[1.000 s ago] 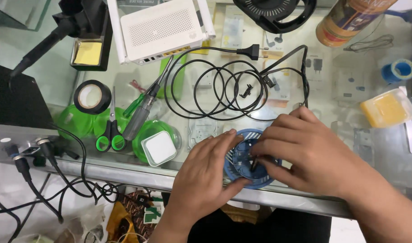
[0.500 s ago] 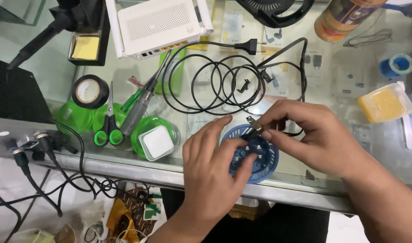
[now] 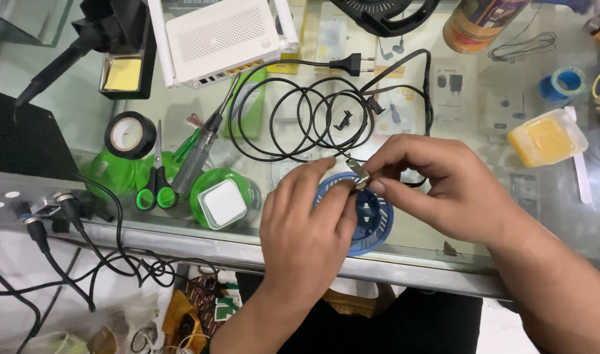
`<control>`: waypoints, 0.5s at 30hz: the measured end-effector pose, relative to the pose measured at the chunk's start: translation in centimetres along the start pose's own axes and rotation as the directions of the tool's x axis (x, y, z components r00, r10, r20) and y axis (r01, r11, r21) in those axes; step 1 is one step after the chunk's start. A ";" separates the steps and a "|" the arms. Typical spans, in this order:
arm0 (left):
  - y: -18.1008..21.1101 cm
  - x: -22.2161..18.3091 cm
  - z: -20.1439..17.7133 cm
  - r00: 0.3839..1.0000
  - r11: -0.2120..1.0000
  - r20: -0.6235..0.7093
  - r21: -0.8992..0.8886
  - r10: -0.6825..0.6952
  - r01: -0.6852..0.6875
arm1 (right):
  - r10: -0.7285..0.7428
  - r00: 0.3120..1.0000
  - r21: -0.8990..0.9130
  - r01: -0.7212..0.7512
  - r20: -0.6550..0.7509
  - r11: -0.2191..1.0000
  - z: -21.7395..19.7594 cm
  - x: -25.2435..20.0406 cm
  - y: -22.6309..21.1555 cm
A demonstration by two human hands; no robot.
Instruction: Soldering wires onto a small circular electronic component at a repair bench
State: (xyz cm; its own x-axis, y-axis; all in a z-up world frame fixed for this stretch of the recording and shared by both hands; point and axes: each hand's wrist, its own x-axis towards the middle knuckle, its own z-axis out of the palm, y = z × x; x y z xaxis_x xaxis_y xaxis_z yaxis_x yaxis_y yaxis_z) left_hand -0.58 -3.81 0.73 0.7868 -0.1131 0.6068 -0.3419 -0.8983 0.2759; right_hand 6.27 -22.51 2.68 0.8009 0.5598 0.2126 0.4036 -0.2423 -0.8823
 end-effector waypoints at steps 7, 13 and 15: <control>-2.1 -0.7 -1.4 0.967 0.984 0.211 -0.136 0.143 -0.116 | -0.074 0.996 -0.068 0.077 0.051 0.995 -0.1 0.1 0.3; -2.4 -0.5 -1.1 0.952 0.972 0.253 -0.200 0.172 -0.122 | -0.002 0.992 -0.105 0.016 0.128 0.994 0.0 0.4 0.3; -2.6 -0.5 -0.8 0.951 0.976 0.257 -0.177 0.172 -0.129 | 0.163 0.975 -0.124 -0.145 0.148 0.982 0.1 0.5 0.5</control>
State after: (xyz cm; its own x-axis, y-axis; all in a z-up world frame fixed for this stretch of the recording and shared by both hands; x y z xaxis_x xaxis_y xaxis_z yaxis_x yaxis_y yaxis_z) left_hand -0.54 -1.10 0.35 0.8215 -0.3714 0.4326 -0.5258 -0.7869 0.3229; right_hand 6.81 -22.21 2.33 0.7813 0.6242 0.0016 0.3349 -0.4170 -0.8449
